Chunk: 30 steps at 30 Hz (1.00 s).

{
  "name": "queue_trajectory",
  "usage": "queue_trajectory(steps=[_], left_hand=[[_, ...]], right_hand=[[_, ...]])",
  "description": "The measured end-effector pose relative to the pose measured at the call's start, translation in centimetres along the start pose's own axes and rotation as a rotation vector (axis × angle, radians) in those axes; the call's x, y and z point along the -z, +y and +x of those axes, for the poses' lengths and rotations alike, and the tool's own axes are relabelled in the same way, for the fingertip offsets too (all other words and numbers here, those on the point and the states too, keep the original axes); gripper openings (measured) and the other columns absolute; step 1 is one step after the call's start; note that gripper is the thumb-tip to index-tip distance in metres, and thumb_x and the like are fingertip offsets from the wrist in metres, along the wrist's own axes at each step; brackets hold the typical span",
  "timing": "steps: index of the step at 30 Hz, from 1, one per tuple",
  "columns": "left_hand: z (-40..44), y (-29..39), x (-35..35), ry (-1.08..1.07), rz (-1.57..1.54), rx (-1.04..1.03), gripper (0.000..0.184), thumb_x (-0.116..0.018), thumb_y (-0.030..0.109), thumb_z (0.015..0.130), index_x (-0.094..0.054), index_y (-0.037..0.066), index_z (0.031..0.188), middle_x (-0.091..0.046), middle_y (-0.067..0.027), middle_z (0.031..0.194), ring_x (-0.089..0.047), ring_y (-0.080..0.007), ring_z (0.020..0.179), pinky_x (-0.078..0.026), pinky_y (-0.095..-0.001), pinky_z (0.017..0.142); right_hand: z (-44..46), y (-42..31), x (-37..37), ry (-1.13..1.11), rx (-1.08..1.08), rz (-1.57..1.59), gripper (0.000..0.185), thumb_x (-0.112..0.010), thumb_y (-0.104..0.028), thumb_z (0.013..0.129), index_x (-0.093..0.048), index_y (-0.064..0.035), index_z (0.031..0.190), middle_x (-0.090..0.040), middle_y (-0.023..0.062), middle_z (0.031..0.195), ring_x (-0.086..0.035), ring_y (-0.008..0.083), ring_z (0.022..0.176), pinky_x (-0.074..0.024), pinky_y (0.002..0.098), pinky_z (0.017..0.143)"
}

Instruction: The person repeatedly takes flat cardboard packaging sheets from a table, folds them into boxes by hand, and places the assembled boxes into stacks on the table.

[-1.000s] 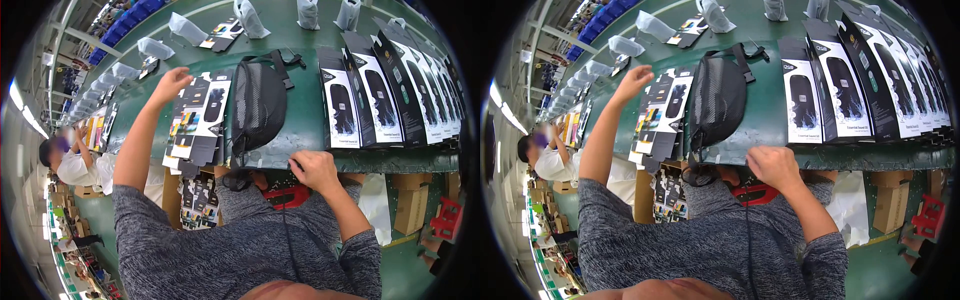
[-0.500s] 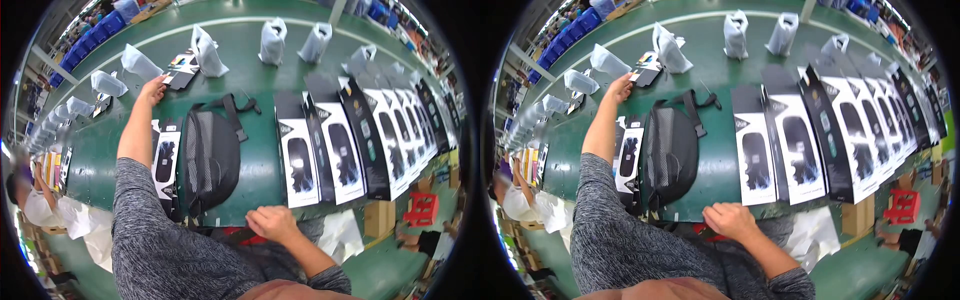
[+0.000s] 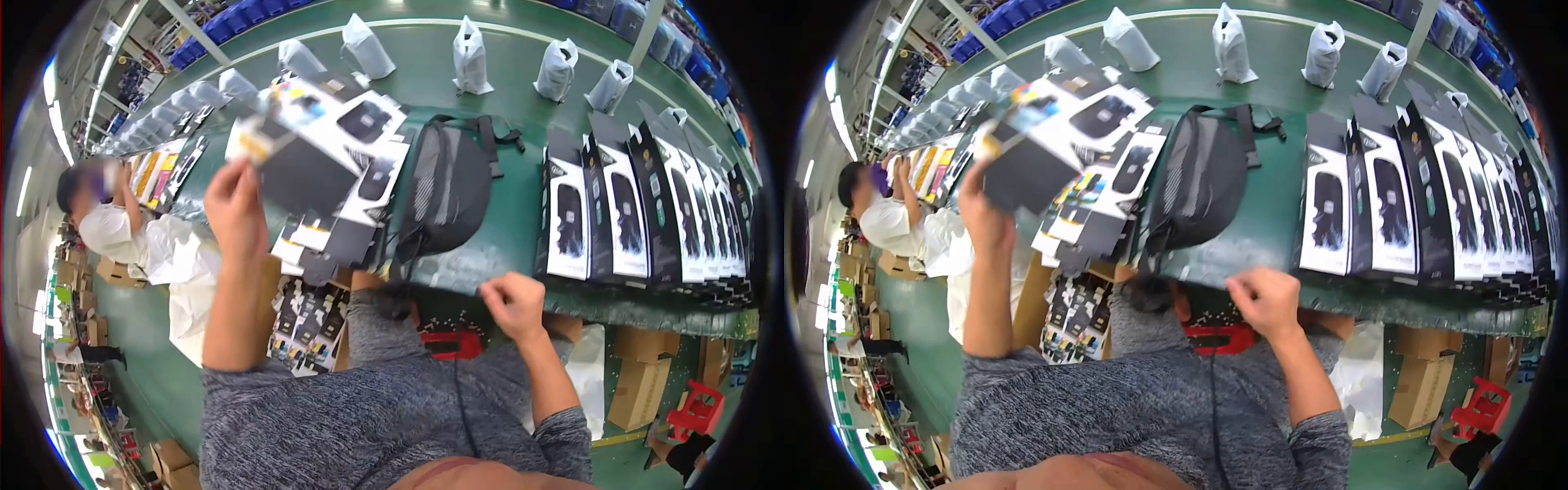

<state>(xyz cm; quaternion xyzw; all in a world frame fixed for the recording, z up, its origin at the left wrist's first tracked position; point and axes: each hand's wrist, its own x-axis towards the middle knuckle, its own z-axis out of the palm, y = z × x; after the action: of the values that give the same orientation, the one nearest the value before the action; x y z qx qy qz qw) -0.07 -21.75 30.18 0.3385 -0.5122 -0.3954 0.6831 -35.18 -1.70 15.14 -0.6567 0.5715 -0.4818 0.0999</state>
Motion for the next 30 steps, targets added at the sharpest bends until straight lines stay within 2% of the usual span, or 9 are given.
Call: queue_trajectory(steps=[1, 5, 8, 11, 15, 21, 23, 27, 30], left_hand=[[-3.1, 0.6, 2.6, -0.071, -0.012, -0.009, 0.021, -0.07, -0.003, 0.091, -0.067, -0.005, 0.111, -0.068, -0.0065, 0.098, -0.064, -0.0136, 0.086, -0.053, -0.0279, 0.081], [-14.5, 3.5, 4.1, -0.075, -0.18, 0.11, 0.012, -0.07, -0.01, 0.086, -0.068, -0.001, 0.093, -0.071, -0.0104, 0.104, -0.066, -0.0144, 0.09, -0.055, -0.0305, 0.078], [-21.1, 3.0, 5.5, -0.169, -0.132, 0.12, 0.015, -0.073, -0.015, 0.08, -0.069, 0.0, 0.08, -0.073, -0.0136, 0.102, -0.07, -0.0166, 0.086, -0.056, -0.0317, 0.077], [-26.0, 2.3, 9.6, -0.169, 0.142, 0.283, 0.015, -0.078, -0.013, 0.077, -0.071, -0.001, 0.083, -0.073, -0.0126, 0.091, -0.07, -0.0163, 0.08, -0.056, -0.0305, 0.074], [-25.5, 2.6, 14.1, -0.535, 0.277, 0.365, 0.027, -0.076, -0.006, 0.081, -0.071, -0.001, 0.108, -0.064, -0.0151, 0.127, -0.06, -0.025, 0.122, -0.046, -0.0378, 0.105], [-22.9, 4.3, 11.6, -0.632, -0.241, 0.263, 0.125, -0.094, 0.049, 0.067, -0.026, -0.005, 0.157, -0.05, -0.022, 0.148, -0.053, -0.0352, 0.134, -0.047, -0.049, 0.109], [-22.2, 2.8, 9.2, -0.71, -0.325, 0.315, 0.115, -0.09, 0.045, 0.074, -0.027, 0.0, 0.158, -0.045, -0.0216, 0.153, -0.05, -0.0357, 0.138, -0.045, -0.0481, 0.112], [-22.5, 4.8, 1.2, -0.626, -0.864, 0.951, 0.074, -0.056, 0.042, 0.102, -0.024, 0.013, 0.162, -0.034, -0.0249, 0.161, -0.04, -0.0371, 0.146, -0.039, -0.0458, 0.118], [-23.3, 6.3, -4.7, -0.656, -0.807, 0.783, 0.068, -0.041, 0.052, 0.105, -0.025, 0.02, 0.163, -0.029, -0.0298, 0.161, -0.039, -0.0423, 0.145, -0.037, -0.0529, 0.118]], right_hand=[[-0.1, -2.3, -0.1, -0.004, -0.241, 0.252, 0.025, -0.073, -0.029, 0.094, -0.072, -0.0042, 0.088, -0.061, 0.0034, 0.064, -0.057, 0.0101, 0.056, -0.0408, 0.0291, 0.05], [-0.9, -10.1, -4.4, -0.421, -0.59, 1.234, 0.057, -0.059, -0.049, 0.102, -0.06, 0.0024, 0.127, -0.066, 0.0085, 0.108, -0.063, 0.0134, 0.088, -0.054, 0.0328, 0.07], [-3.0, -14.7, -7.8, -0.203, -0.815, 1.582, 0.054, -0.055, -0.043, 0.106, -0.053, 0.001, 0.137, -0.062, 0.0112, 0.13, -0.063, 0.018, 0.114, -0.0543, 0.0369, 0.096], [-2.6, -17.0, -6.0, 0.01, -0.691, 1.629, 0.04, -0.069, -0.02, 0.099, -0.057, 0.0022, 0.131, -0.068, 0.0111, 0.12, -0.068, 0.0178, 0.104, -0.0562, 0.0341, 0.092], [-4.7, -15.6, -4.2, -0.003, -0.526, 1.091, 0.026, -0.079, -0.013, 0.092, -0.07, 0.0044, 0.109, -0.074, 0.0063, 0.102, -0.066, 0.0107, 0.09, -0.0547, 0.0281, 0.082], [-6.2, -17.4, -0.7, -0.05, -0.374, 0.813, 0.03, -0.081, -0.003, 0.085, -0.068, 0.0041, 0.11, -0.074, 0.0054, 0.098, -0.065, 0.0085, 0.086, -0.0554, 0.0272, 0.078], [-6.5, -17.7, -0.1, -0.053, -0.313, 0.736, 0.03, -0.082, -0.005, 0.084, -0.066, 0.0038, 0.108, -0.074, 0.0072, 0.093, -0.065, 0.008, 0.084, -0.0552, 0.0272, 0.074], [-5.9, -16.5, 0.0, -0.365, -0.323, 0.74, 0.03, -0.08, -0.016, 0.089, -0.066, 0.0034, 0.107, -0.073, 0.0075, 0.091, -0.066, 0.0099, 0.082, -0.0533, 0.0272, 0.073], [-7.3, -15.0, -2.5, -0.266, -0.284, 0.808, 0.033, -0.079, -0.022, 0.09, -0.066, 0.0024, 0.11, -0.072, 0.0071, 0.091, -0.066, 0.0101, 0.085, -0.0524, 0.0285, 0.076]])
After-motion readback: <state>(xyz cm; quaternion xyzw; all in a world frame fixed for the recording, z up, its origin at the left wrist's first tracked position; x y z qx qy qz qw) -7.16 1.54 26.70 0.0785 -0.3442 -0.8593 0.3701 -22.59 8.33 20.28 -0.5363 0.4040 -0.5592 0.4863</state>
